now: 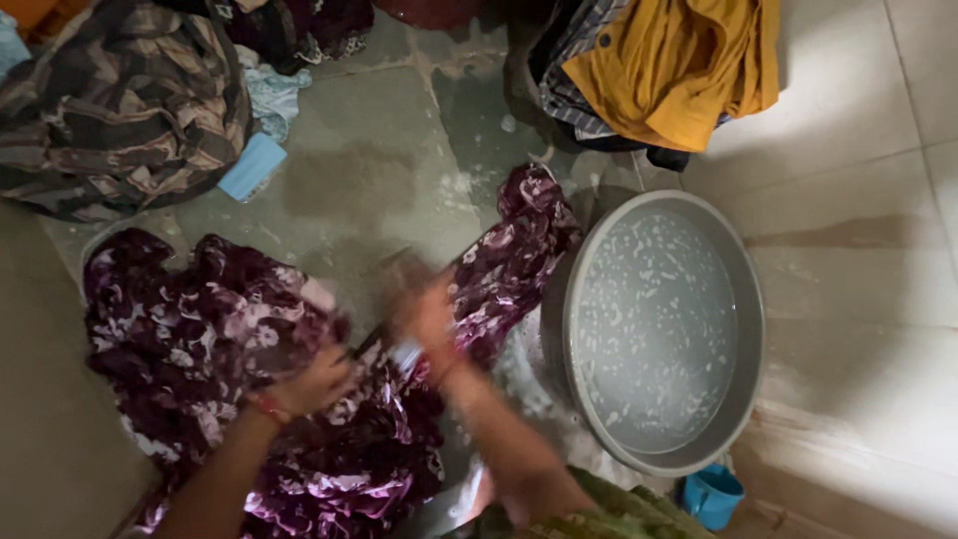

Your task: The person scrubs a large maroon floral garment on a wet tiled floor using a brush and soap. They repeatedly scrub different sections of the fabric, wring it out, and place it into a metal basin filled with soapy water.

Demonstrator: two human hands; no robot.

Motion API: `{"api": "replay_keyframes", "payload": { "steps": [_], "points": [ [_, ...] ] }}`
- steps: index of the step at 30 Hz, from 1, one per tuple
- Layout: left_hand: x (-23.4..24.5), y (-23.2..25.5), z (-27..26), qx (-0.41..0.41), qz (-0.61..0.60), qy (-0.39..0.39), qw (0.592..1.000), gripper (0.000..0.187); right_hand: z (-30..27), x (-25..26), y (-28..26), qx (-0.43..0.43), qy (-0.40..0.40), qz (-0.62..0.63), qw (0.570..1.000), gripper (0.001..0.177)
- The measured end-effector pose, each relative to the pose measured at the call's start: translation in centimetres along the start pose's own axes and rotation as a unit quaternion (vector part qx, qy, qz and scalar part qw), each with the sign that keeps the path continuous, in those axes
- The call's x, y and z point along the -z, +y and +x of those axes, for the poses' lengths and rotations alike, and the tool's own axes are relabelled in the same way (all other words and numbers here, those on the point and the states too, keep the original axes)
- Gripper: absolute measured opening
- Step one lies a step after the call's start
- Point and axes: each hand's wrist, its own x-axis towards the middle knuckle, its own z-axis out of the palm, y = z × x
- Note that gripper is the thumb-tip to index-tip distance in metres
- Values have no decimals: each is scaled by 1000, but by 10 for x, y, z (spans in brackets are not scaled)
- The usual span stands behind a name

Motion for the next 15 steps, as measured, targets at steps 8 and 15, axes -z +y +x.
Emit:
{"api": "replay_keyframes", "payload": {
  "steps": [8,15],
  "points": [
    [-30,-36,-47,223,-44,-106,968,52,-6,25,59,-236,-90,91,963,58],
    [-52,11,133,-122,114,11,986,72,-4,21,66,-226,-65,110,966,65]
  ]
}}
